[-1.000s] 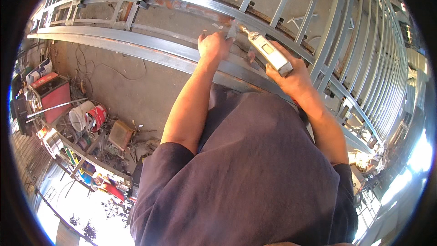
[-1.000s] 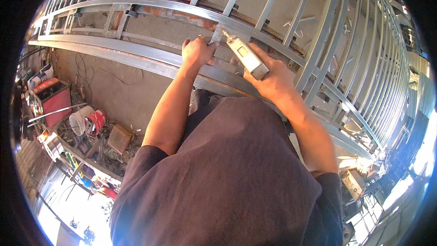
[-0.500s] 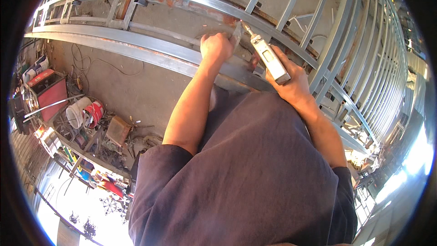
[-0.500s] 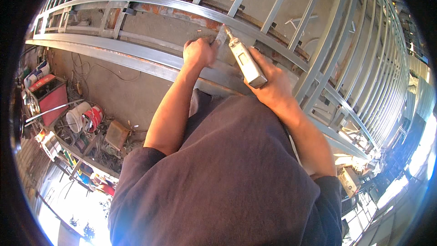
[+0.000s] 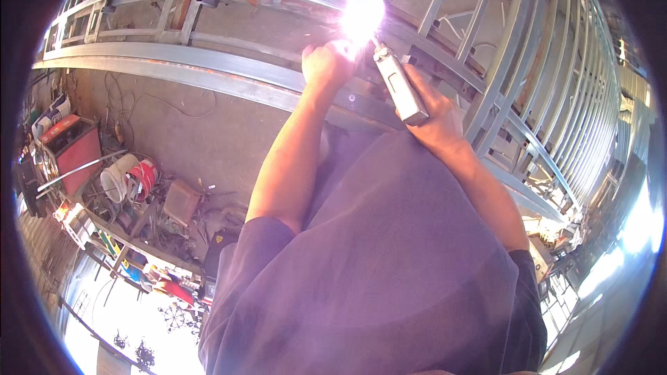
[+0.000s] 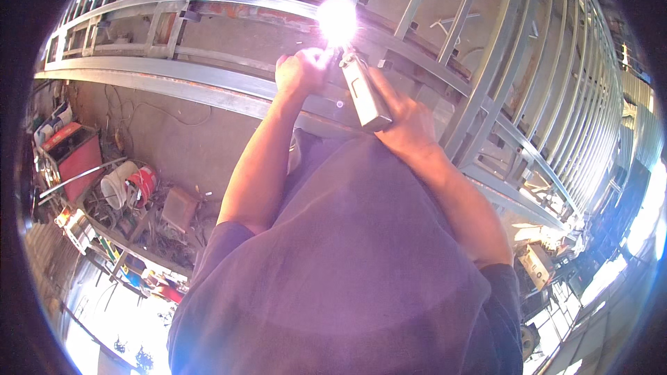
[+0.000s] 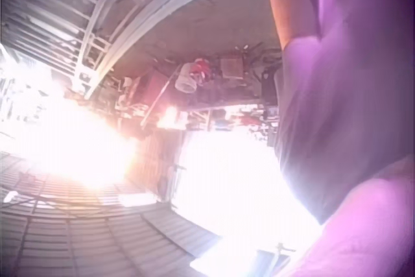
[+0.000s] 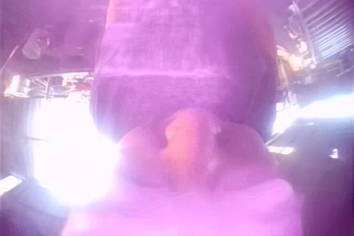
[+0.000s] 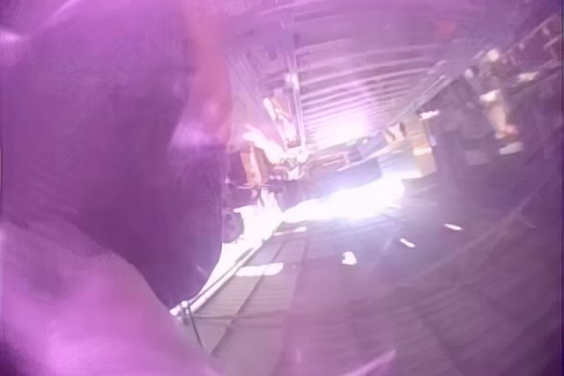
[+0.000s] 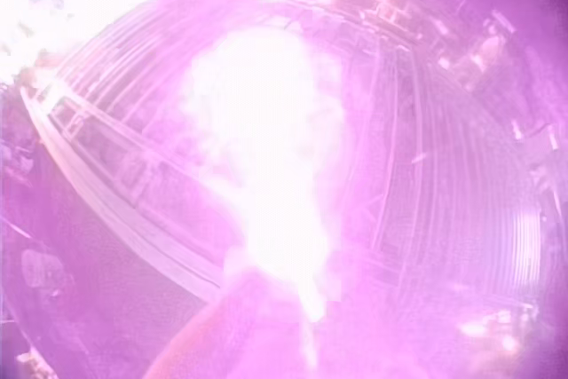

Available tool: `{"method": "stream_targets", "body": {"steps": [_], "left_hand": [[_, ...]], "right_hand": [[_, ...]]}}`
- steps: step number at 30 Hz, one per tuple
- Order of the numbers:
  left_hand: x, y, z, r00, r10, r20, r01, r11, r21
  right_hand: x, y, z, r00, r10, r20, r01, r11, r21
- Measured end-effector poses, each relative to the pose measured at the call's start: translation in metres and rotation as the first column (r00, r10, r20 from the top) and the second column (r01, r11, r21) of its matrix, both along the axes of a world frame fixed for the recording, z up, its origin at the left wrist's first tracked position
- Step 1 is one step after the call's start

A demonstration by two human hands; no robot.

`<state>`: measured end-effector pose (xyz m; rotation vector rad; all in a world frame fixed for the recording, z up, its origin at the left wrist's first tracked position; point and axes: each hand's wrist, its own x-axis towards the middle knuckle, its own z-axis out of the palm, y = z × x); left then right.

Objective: The person welds joints on a large curved metal frame using a handheld welding torch. They move along the frame, applying welds at multiple intersections while holding the structure steady with the other hand.

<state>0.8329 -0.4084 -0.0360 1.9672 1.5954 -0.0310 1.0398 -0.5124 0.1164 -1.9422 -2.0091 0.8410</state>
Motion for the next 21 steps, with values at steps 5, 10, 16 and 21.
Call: {"method": "stream_targets", "body": {"steps": [5, 10, 16, 21], "left_hand": [[0.006, 0.002, 0.025, 0.999, 0.012, 0.037, -0.009, 0.998, -0.065], [0.004, 0.003, 0.030, 0.998, 0.062, 0.025, -0.059, 0.994, -0.097], [0.004, 0.003, 0.038, 0.994, 0.099, 0.048, -0.092, 0.988, -0.120], [0.004, 0.003, 0.034, 0.996, 0.083, 0.039, -0.079, 0.993, -0.093]], "right_hand": [[0.002, -0.001, 0.000, 0.999, -0.036, 0.031, 0.036, 0.999, -0.002], [0.000, -0.001, 0.001, 0.999, -0.018, 0.027, 0.016, 0.999, 0.042], [0.001, -0.003, 0.001, 0.999, -0.043, 0.033, 0.042, 0.998, 0.036], [0.002, -0.005, 0.000, 0.998, -0.049, 0.035, 0.046, 0.997, 0.070]]}}
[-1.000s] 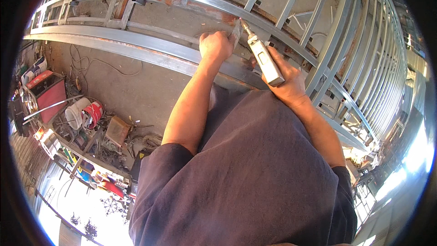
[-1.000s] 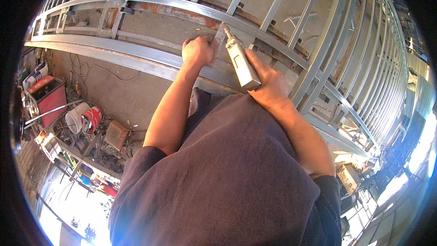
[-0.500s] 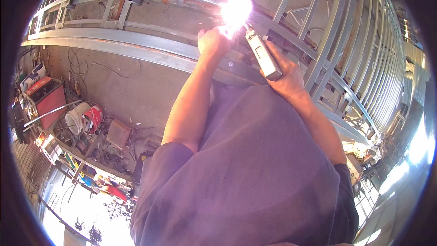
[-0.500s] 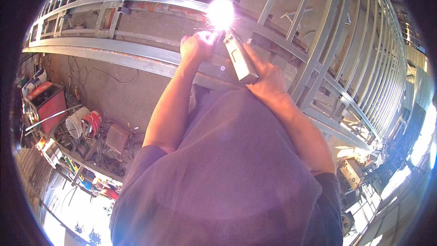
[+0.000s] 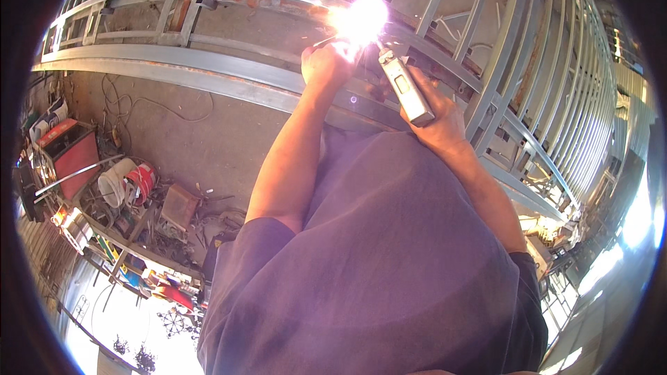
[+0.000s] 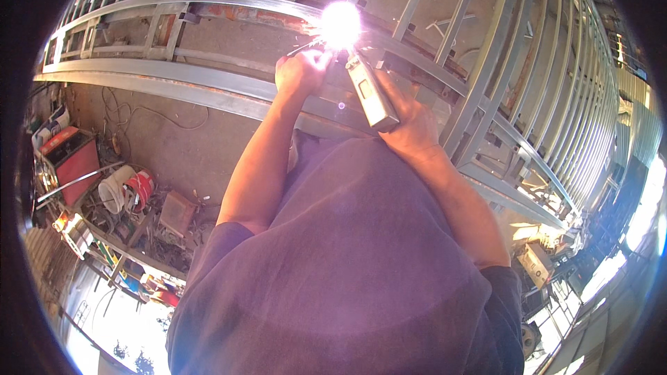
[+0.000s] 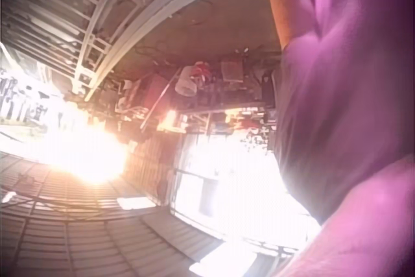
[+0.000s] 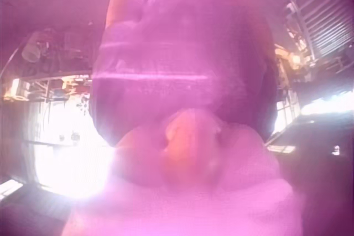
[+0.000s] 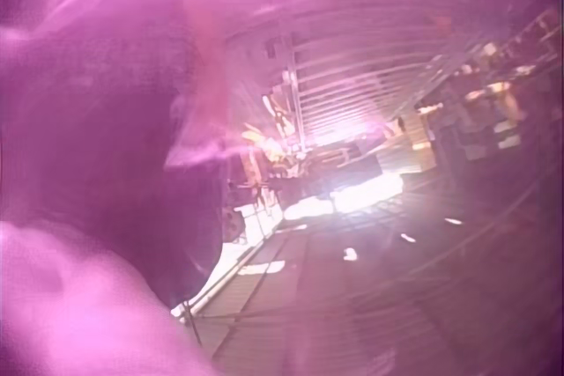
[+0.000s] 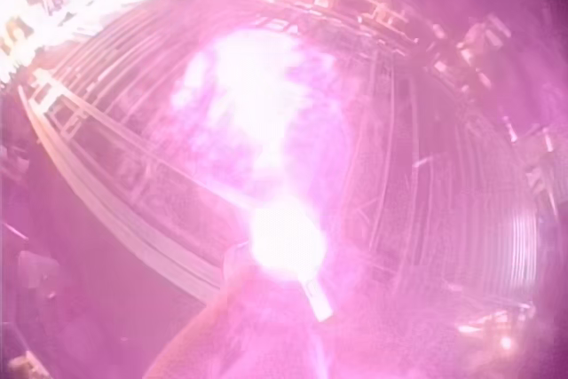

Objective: The person welds joints on a large curved metal frame using a handheld welding torch. They move along the frame, applying welds at multiple intersections while holding the structure steady with the other hand.

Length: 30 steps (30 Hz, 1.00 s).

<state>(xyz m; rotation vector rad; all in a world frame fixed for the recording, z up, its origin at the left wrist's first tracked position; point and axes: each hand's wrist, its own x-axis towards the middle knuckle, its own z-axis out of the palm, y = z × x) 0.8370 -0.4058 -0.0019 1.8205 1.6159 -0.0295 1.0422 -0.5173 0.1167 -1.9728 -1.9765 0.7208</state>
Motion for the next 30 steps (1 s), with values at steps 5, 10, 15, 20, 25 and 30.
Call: {"method": "stream_targets", "body": {"steps": [5, 10, 15, 20, 25, 30], "left_hand": [[-0.001, -0.001, -0.019, 0.999, 0.031, -0.042, -0.030, 0.999, 0.013], [0.000, 0.001, 0.000, 0.999, 0.023, -0.047, -0.024, 1.000, -0.016], [-0.003, 0.000, -0.010, 0.998, 0.058, -0.012, -0.058, 0.998, 0.008], [-0.001, 0.001, -0.006, 0.999, 0.050, -0.011, -0.051, 0.999, -0.019], [0.000, 0.002, -0.007, 0.998, 0.056, 0.008, -0.056, 0.998, -0.019], [0.000, 0.002, -0.006, 0.998, 0.056, -0.032, -0.057, 0.998, -0.024]], "right_hand": [[0.026, -0.017, 0.007, 0.988, 0.031, -0.148, -0.041, 0.997, -0.070], [0.042, -0.042, 0.029, 0.994, -0.037, -0.103, 0.022, 0.990, -0.138], [0.058, -0.044, 0.044, 0.998, -0.061, 0.023, 0.064, 0.979, -0.193], [0.062, -0.037, 0.040, 0.996, -0.075, 0.053, 0.085, 0.973, -0.215], [0.063, -0.034, 0.034, 0.996, -0.072, 0.045, 0.080, 0.973, -0.215], [0.061, -0.033, 0.034, 0.998, -0.058, 0.035, 0.063, 0.980, -0.191]]}}
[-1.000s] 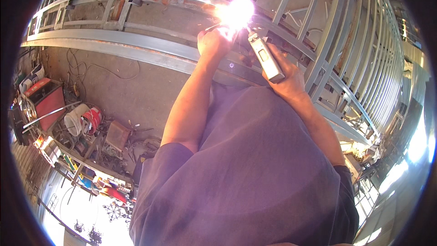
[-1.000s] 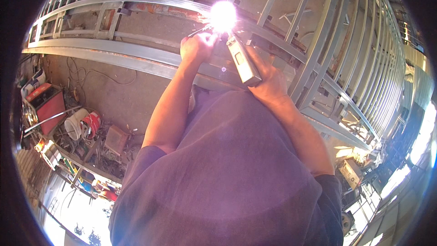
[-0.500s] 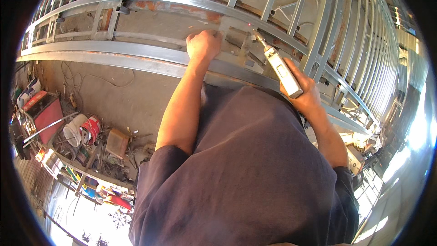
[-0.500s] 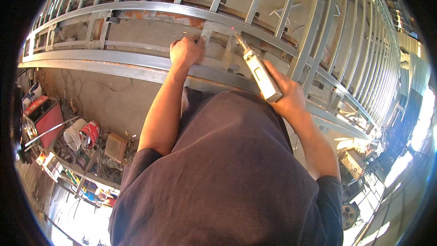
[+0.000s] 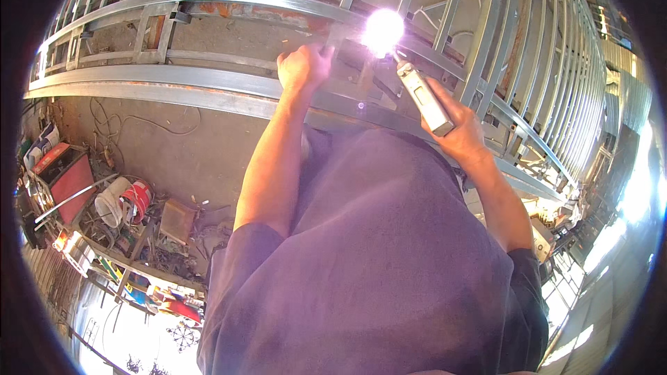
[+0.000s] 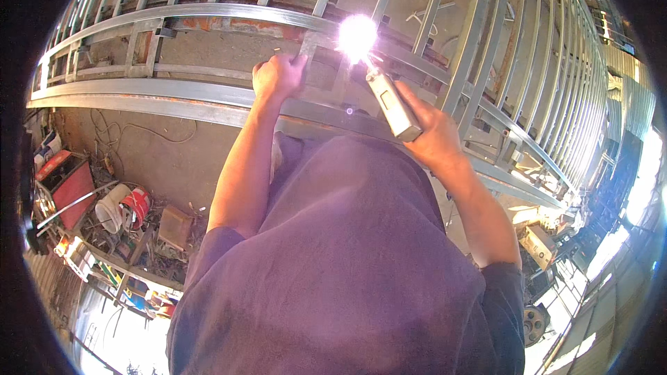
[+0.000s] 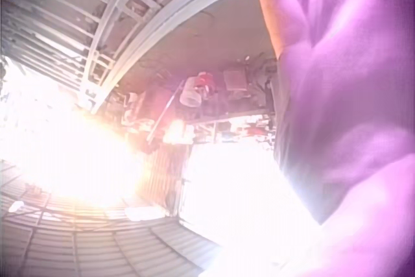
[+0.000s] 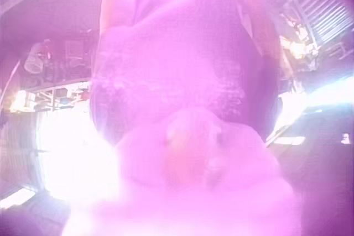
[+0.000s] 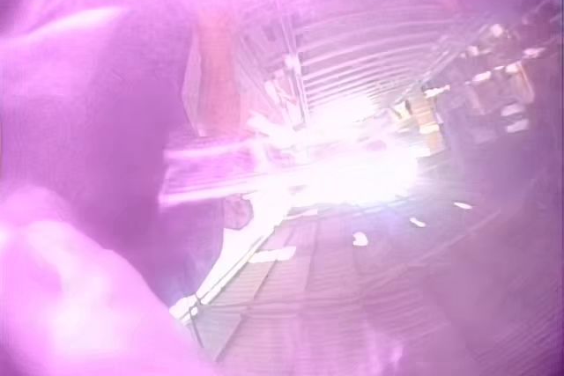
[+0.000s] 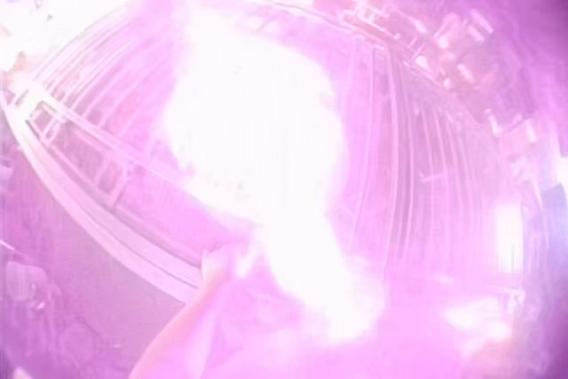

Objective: The person welds joints on a large curved metal frame using a handheld welding torch. They move along the frame, applying welds at multiple intersections while holding the structure steady with the other hand.

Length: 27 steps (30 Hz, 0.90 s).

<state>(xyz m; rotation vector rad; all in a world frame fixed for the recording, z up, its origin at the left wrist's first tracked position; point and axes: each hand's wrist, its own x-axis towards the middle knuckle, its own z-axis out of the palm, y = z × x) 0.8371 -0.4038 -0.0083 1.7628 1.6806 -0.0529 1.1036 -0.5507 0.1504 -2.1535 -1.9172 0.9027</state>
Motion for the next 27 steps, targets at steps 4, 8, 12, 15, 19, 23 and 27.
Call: {"method": "stream_targets", "body": {"steps": [4, 8, 12, 15, 19, 23, 27], "left_hand": [[0.000, -0.002, -0.002, 1.000, 0.005, 0.009, -0.005, 1.000, 0.022], [0.001, -0.002, 0.000, 1.000, 0.001, 0.001, -0.001, 1.000, 0.028], [-0.001, 0.000, 0.002, 0.999, 0.015, 0.051, -0.015, 1.000, -0.003], [-0.001, -0.001, -0.002, 0.999, 0.024, 0.036, -0.025, 0.999, 0.025], [-0.001, 0.000, -0.001, 0.998, 0.023, 0.058, -0.024, 1.000, 0.004], [-0.001, -0.001, -0.005, 0.998, 0.033, 0.058, -0.035, 0.999, 0.035], [-0.003, -0.003, -0.003, 0.999, -0.013, 0.030, 0.012, 0.999, 0.053]], "right_hand": [[-0.004, -0.003, -0.003, 0.999, -0.008, 0.044, 0.011, 0.998, -0.063], [-0.006, -0.003, -0.003, 0.998, -0.018, 0.067, 0.025, 0.995, -0.101], [-0.006, -0.004, -0.004, 0.998, -0.036, 0.053, 0.040, 0.996, -0.083], [-0.007, -0.003, 0.000, 0.998, -0.028, 0.062, 0.032, 0.997, -0.075], [-0.005, -0.004, -0.002, 0.997, -0.024, 0.071, 0.029, 0.998, -0.058], [-0.005, -0.004, 0.001, 0.998, -0.035, 0.054, 0.038, 0.998, -0.057], [-0.006, -0.002, 0.006, 0.996, -0.030, 0.085, 0.037, 0.997, -0.074]]}}
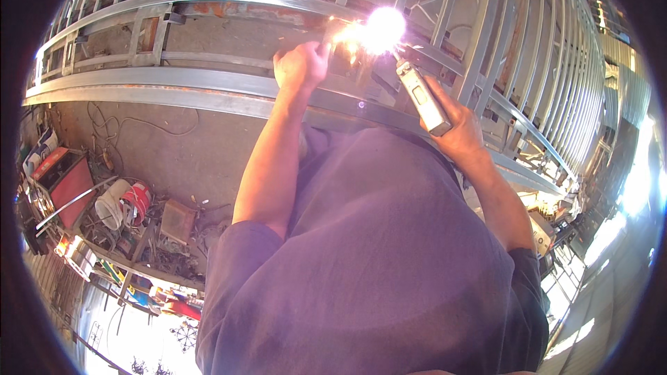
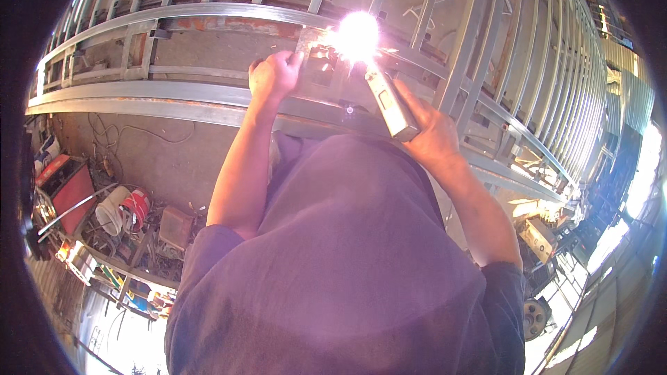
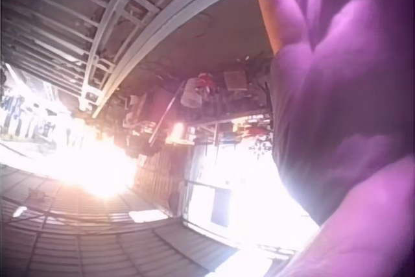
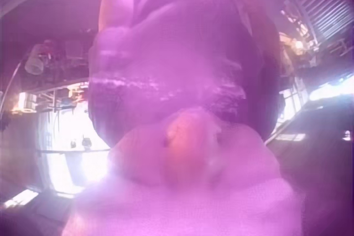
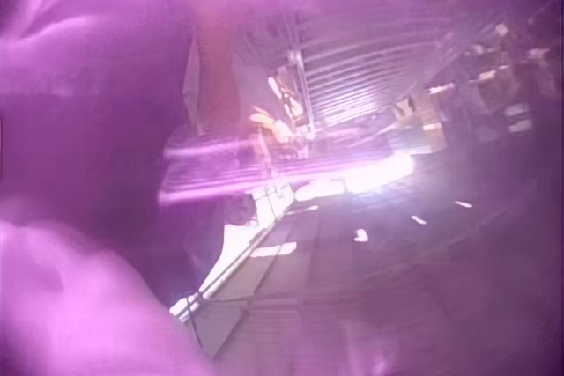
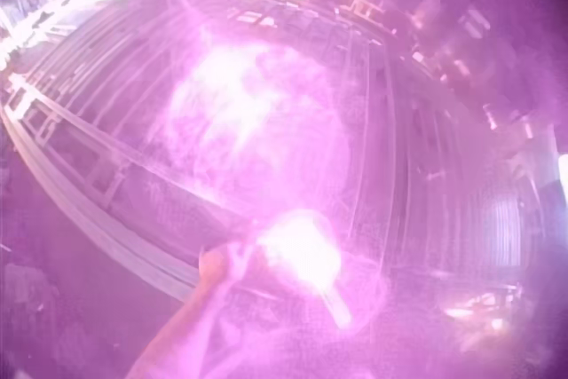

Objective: The person welds joints on a large curved metal frame using a handheld welding torch. They move along the frame, applying welds at multiple intersections while holding the structure steady with the other hand.

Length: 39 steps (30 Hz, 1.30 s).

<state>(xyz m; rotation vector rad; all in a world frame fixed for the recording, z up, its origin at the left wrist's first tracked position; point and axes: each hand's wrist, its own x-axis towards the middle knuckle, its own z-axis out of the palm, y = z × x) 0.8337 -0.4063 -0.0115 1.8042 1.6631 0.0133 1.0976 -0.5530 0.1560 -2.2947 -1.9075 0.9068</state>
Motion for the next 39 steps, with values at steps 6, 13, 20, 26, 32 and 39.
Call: {"method": "stream_targets", "body": {"steps": [6, 13, 20, 26, 32, 39], "left_hand": [[-0.046, -0.028, 0.006, 0.985, 0.103, 0.141, -0.162, 0.837, 0.523], [-0.144, -0.053, -0.016, 0.498, 0.858, 0.125, -0.831, 0.431, 0.352], [-0.109, -0.021, -0.002, 0.030, 0.903, 0.429, -1.000, 0.030, 0.007], [-0.112, -0.016, -0.009, 0.079, 0.958, 0.277, -0.990, 0.044, 0.131], [-0.102, -0.010, 0.003, 0.043, 0.989, 0.142, -0.988, 0.021, 0.153], [-0.102, -0.009, 0.002, 0.057, 0.994, 0.094, -0.979, 0.037, 0.200]], "right_hand": [[0.024, -0.011, 0.008, 0.984, 0.012, -0.175, -0.007, 1.000, 0.029], [0.031, 0.004, 0.037, 0.918, 0.100, -0.383, -0.131, 0.990, -0.056], [0.040, 0.083, 0.018, 0.763, -0.071, -0.643, -0.222, 0.905, -0.362], [0.035, 0.118, -0.017, 0.632, -0.414, -0.655, -0.253, 0.688, -0.680], [0.034, 0.123, -0.045, 0.576, -0.449, -0.684, -0.245, 0.703, -0.668], [0.035, 0.133, -0.054, 0.571, -0.445, -0.690, -0.296, 0.673, -0.678]]}}
